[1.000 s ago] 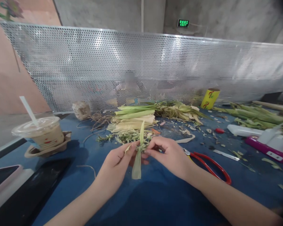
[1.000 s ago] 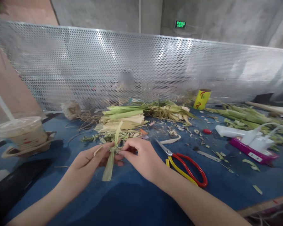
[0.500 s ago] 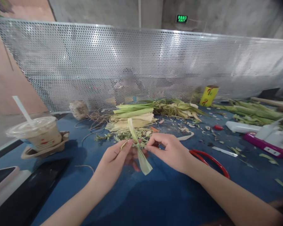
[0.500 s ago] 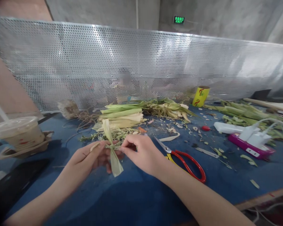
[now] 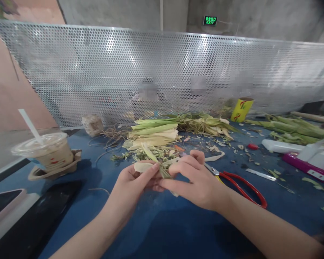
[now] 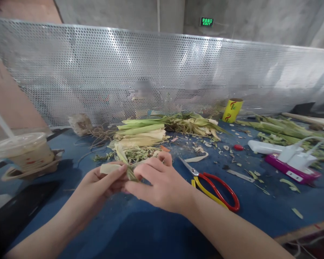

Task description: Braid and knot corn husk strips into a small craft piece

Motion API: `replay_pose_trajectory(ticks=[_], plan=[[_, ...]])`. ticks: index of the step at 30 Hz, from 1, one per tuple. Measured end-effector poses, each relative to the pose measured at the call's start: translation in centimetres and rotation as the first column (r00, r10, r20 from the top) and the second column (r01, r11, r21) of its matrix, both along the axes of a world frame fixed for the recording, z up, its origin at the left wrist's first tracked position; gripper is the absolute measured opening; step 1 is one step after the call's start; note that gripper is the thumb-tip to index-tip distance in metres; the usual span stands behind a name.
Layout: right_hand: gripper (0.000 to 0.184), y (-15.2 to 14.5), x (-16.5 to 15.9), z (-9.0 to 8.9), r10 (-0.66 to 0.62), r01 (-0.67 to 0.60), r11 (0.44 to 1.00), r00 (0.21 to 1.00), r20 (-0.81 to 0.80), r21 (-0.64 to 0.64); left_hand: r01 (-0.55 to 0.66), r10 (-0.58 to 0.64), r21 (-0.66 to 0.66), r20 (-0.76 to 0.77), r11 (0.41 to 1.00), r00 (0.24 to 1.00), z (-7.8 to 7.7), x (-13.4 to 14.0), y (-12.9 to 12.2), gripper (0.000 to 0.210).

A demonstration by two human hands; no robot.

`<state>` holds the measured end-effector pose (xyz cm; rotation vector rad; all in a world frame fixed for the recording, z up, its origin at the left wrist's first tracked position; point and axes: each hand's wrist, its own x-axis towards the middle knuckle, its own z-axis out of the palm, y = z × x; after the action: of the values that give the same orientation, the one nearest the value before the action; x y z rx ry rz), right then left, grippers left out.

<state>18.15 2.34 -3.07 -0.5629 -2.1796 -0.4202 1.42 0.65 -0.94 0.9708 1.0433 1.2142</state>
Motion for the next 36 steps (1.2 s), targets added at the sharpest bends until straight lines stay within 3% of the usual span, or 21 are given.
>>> replay_pose_trajectory(ticks=[11,18,21,25,28,33,35,36], plan=[[0.027,-0.3,-0.6,0.4,0.293,-0.275,0.946,0.952,0.093,-0.171,-0.167,0.167,-0.012,0.015,0.986,0.986,-0.6,0.3,0.1,0.032],[0.012,0.6,0.1,0.5,0.130,-0.155,0.980,0.975,-0.178,-0.129,-0.198,0.207,0.079,-0.141,0.977,0.968,-0.3,0.5,-0.1,0.017],[0.015,0.8,0.1,0.3,0.138,-0.194,0.939,0.969,-0.206,-0.284,-0.202,0.218,0.092,-0.222,0.975,0.950,-0.3,0.6,-0.1,0.016],[0.013,0.7,-0.2,0.3,0.000,-0.205,0.775,0.946,-0.324,-0.598,-0.187,0.210,0.104,-0.300,0.977,0.931,-0.3,0.5,0.0,0.011],[0.009,0.8,-0.3,0.5,-0.113,-0.276,0.580,0.905,-0.411,-0.766,-0.179,0.210,0.124,-0.330,0.976,0.920,-0.2,0.4,0.1,0.008],[0.007,1.5,-0.5,0.4,-0.162,-0.518,0.231,0.814,-0.558,-0.823,-0.113,0.143,0.118,-0.295,0.987,0.945,-0.1,0.3,0.0,0.024],[0.012,1.6,-0.6,0.2,-0.172,-0.556,0.150,0.800,-0.575,-0.818,-0.102,0.124,0.102,-0.244,0.990,0.962,-0.1,0.4,-0.1,0.034],[0.014,1.5,-0.6,0.1,-0.167,-0.540,0.156,0.811,-0.561,-0.827,-0.103,0.120,0.089,-0.222,0.991,0.968,-0.1,0.4,-0.1,0.034]])
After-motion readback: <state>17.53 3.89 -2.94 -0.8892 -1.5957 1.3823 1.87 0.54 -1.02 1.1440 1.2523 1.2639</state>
